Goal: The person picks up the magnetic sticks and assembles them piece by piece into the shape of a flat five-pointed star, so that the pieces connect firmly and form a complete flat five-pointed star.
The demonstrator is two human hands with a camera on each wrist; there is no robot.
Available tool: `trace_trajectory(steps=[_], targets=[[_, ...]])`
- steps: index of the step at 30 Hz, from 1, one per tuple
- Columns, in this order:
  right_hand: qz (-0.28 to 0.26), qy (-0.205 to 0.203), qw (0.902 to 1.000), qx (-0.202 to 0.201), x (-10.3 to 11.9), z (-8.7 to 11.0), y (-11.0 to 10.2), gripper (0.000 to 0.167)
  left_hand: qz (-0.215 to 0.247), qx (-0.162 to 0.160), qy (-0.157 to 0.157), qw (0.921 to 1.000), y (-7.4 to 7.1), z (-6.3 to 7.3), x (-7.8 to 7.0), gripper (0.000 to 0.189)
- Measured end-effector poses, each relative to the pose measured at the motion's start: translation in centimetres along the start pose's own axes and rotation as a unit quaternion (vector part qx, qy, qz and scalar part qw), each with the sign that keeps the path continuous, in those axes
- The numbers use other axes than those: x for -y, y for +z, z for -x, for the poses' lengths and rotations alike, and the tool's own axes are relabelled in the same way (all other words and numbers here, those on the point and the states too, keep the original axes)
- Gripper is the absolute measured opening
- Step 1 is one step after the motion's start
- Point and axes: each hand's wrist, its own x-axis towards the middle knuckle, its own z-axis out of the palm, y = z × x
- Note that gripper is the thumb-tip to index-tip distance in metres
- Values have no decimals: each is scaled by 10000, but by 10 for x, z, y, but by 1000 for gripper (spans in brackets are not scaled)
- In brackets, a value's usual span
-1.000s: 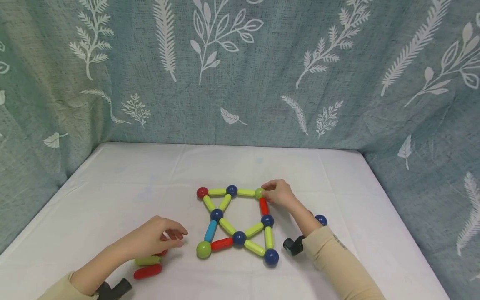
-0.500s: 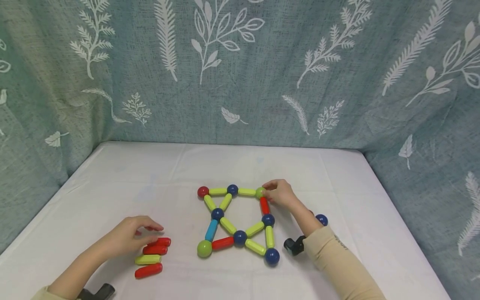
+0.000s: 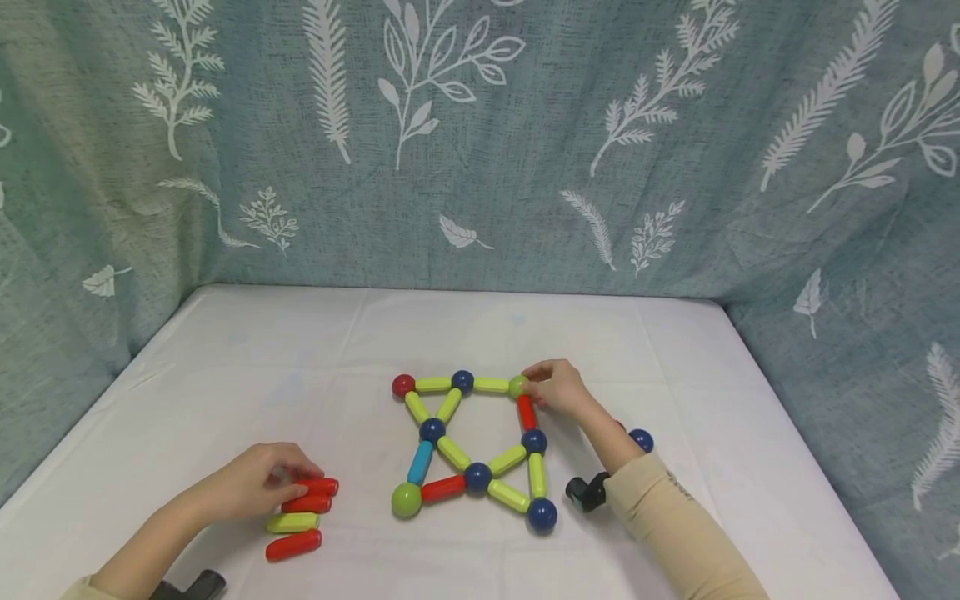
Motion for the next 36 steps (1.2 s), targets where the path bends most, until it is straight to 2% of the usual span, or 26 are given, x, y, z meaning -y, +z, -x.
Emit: trace_trajectory(steps=[8, 12, 15, 20, 25, 28, 33, 36], targets=[[-18, -25, 10000, -34, -1, -1, 0, 29, -7, -83, -42, 10000, -1, -7, -2, 15], [4, -25, 10000, -38, -2, -1, 0, 29, -110, -175, -208, 9996, -7, -15, -12, 15], [23, -29, 10000, -47, -2, -1, 0, 29, -191, -315, -295, 9989, -10, -27, -23, 15], [39, -55, 10000, -56, -2, -1, 1, 29, -247, -555, -261, 9978, -12, -54, -39, 15], [77, -38, 9999, -109, -2, -1, 1, 29, -157, -738, -185, 9970, -12, -91, -54, 16], [99, -31, 9999, -113, -1, -1, 0, 29, -4, -834, -391, 9957, -13, -114, -65, 17], [96, -30, 9999, -92, 0, -1, 0, 29, 441, -888, -1006, 9900, -11, -150, -81, 21], [101, -27, 9999, -90, -1, 0, 0, 29, 663, -919, -1144, 9869, -7, -168, -87, 22]])
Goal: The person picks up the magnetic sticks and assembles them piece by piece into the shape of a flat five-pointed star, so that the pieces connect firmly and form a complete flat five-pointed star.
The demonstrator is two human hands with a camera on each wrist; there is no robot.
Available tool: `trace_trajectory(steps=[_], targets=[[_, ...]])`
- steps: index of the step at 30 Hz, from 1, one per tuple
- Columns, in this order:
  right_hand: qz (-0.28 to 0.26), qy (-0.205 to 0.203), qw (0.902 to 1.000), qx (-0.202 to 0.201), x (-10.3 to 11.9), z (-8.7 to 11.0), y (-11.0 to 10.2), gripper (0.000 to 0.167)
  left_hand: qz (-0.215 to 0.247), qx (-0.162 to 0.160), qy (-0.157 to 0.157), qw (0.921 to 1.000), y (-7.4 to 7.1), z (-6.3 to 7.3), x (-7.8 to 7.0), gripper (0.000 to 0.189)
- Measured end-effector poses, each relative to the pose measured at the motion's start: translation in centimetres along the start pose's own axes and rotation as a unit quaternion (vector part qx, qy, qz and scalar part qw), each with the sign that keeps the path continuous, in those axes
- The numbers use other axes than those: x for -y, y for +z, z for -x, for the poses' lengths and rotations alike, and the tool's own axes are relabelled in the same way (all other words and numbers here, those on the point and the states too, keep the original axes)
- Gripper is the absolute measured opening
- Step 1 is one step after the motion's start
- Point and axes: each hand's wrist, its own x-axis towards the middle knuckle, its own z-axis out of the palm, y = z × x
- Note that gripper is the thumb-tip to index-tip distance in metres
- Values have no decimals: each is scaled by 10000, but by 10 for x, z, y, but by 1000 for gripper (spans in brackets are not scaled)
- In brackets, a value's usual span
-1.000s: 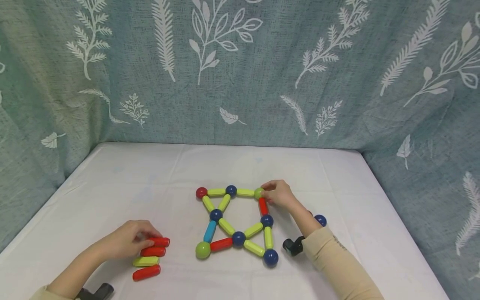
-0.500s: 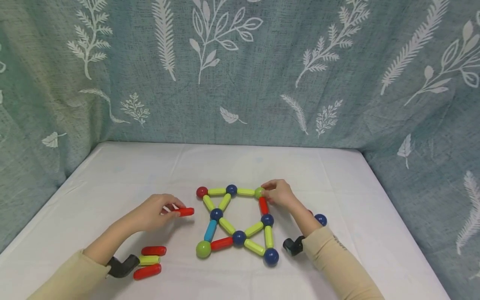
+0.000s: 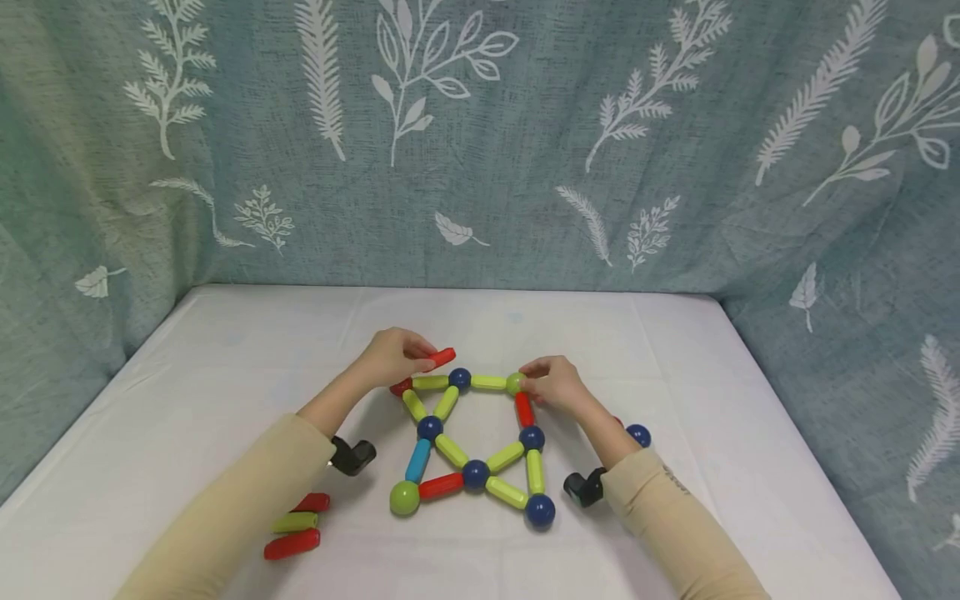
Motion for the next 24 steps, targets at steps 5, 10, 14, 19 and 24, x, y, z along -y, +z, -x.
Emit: trace_trajectory(steps=[5, 10, 14, 19, 24], targets=[[21, -1, 10000, -11, -1, -1, 0, 29, 327, -19, -130, 9994, 12, -20, -9, 21], [12, -13, 10000, -32, -2, -2, -1, 29, 523, -105, -402, 9978, 19, -34, -16, 21], [-17, 7, 10000, 8, -3, -2, -1, 29, 541, -184, -595, 9966, 25, -40, -19, 23], [-22, 41, 10000, 10, -2, -4, -1, 29, 358, -137, -611, 9974, 35, -44, -24, 23], [-29, 61, 10000, 12, -2, -3, -1, 29, 13, -117, -644, 9979, 42, -45, -30, 21]])
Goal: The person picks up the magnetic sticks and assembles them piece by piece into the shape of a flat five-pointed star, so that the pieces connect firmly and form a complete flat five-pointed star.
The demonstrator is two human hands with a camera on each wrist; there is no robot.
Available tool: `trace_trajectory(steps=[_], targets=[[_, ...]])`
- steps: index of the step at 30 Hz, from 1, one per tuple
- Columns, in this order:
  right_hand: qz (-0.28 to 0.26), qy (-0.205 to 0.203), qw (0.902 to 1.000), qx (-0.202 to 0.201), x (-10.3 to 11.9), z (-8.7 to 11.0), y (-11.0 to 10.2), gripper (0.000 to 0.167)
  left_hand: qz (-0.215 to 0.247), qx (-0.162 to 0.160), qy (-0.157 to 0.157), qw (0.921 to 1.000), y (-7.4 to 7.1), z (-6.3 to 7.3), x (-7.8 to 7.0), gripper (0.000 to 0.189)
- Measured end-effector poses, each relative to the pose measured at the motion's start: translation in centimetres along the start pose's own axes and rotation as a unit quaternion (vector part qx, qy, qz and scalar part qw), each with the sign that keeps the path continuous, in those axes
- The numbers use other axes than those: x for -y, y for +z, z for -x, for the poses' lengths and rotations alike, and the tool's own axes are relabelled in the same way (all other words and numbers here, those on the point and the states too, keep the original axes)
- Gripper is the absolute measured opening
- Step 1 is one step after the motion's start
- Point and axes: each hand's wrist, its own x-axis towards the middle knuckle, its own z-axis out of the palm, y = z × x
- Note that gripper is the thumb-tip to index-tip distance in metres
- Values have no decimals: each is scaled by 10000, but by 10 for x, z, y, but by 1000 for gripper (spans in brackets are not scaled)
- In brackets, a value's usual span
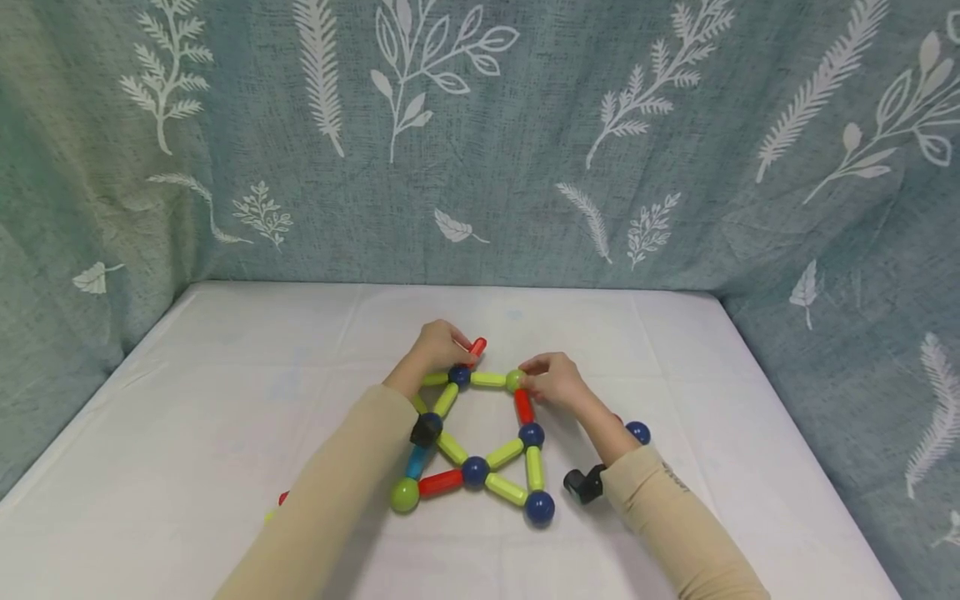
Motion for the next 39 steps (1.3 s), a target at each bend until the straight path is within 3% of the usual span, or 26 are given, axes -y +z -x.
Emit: trace_trajectory(steps=[10, 15, 21, 27, 32, 39], targets=[[-31, -10, 10000, 2, 0, 0, 3, 28, -779, 163, 21, 9968, 7, 0, -4, 20], [20, -5, 10000, -1, 2, 2, 4, 28, -980, 476, 167, 9939, 4, 1, -1, 22], [-9, -1, 10000, 11, 2, 2, 5, 29, -1155, 867, 601, 9877, -15, 6, 17, 22], [-10, 5, 10000, 0, 1, 1, 5, 29, -1141, 1076, 394, 9868, -40, 17, 37, 21], [-5, -24, 10000, 28, 0, 0, 4, 30, -1024, 1022, 229, 9892, -56, 24, 52, 18], [-59, 7, 10000, 26, 0, 1, 1, 30, -1003, 820, 511, 9903, -59, 26, 61, 14]])
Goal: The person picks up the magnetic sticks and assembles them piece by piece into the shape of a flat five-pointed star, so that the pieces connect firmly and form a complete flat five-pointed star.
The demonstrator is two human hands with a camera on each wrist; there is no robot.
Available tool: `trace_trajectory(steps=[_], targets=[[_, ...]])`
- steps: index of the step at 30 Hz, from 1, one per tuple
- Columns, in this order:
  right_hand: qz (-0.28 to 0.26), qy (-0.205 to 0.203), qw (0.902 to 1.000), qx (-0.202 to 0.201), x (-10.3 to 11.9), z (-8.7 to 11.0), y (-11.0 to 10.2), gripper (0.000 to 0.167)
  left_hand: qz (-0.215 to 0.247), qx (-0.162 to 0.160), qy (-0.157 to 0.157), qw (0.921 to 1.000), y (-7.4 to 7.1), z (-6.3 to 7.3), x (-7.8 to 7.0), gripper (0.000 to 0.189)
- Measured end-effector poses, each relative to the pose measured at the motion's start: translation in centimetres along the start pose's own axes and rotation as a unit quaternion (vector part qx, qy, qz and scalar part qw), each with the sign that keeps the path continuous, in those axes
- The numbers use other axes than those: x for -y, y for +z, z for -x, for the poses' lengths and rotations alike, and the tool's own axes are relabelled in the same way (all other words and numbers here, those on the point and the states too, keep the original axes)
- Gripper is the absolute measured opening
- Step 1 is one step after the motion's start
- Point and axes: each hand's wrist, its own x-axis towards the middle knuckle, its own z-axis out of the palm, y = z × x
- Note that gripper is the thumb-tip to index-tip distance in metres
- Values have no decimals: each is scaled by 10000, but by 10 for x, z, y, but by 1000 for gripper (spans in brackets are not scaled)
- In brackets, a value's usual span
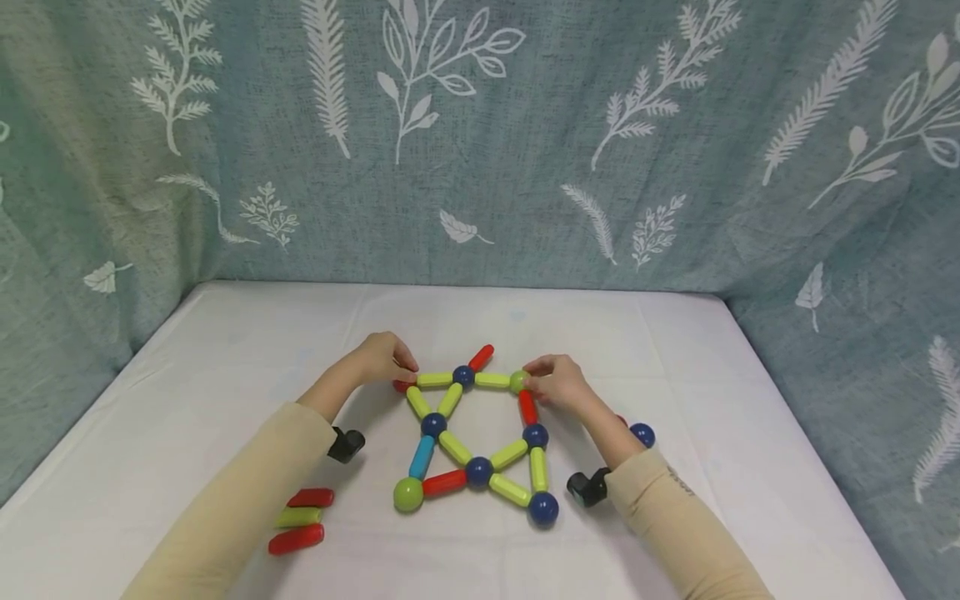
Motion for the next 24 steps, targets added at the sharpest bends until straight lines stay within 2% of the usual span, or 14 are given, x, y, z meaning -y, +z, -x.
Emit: trace_trajectory(steps=[5, 9, 15, 17, 22, 24], targets=[[283, -329, 9989, 197, 0, 6, -3, 33, -28, -147, 76, 9999, 4, -2, 2, 13], [676, -663, 9946, 436, -3, 20, -7, 44, -70, -251, 159, 9995, 5, -1, 4, 13], [1430, -1080, 9827, 475, -6, 63, -6, 55, 102, -254, 94, 9996, 6, 1, 7, 12], [1584, -1045, 9810, 402, -6, 78, -3, 56, 155, -232, 64, 9996, 6, 1, 7, 12], [1693, -885, 9815, 113, -10, 107, 7, 53, 173, -226, 39, 9996, 6, 1, 7, 13], [1633, -972, 9817, 124, -13, 115, 10, 49, 171, -248, 32, 9995, 7, 1, 7, 13]])
